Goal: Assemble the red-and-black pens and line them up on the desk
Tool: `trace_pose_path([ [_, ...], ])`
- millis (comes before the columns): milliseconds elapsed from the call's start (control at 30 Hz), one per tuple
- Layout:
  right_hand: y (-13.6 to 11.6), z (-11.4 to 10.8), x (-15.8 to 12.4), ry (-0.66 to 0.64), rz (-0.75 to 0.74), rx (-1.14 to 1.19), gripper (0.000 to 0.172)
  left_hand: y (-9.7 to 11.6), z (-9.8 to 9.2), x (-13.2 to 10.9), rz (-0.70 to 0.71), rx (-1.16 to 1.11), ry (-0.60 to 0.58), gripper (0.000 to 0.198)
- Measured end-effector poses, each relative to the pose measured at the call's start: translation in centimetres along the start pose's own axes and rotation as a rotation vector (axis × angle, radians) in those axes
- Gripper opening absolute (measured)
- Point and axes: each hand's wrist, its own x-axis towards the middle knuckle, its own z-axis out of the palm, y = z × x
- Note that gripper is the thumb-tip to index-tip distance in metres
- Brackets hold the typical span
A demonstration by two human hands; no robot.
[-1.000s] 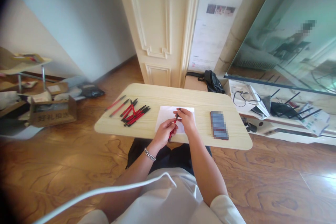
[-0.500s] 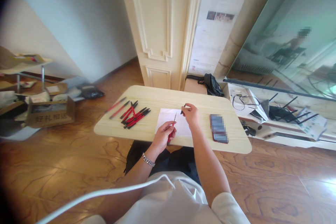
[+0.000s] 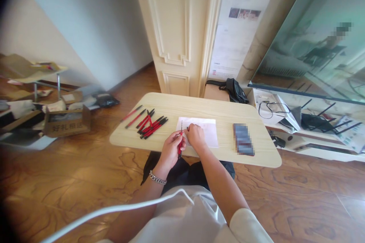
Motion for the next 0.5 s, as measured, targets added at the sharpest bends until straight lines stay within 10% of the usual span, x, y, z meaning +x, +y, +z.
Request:
trace_pose_path([
  [500, 1.9, -3.7, -1.2, 0.081, 0.054, 0.773, 0.040, -1.7, 2.0, -0.9, -0.114, 0.090, -0.059, 0.031],
])
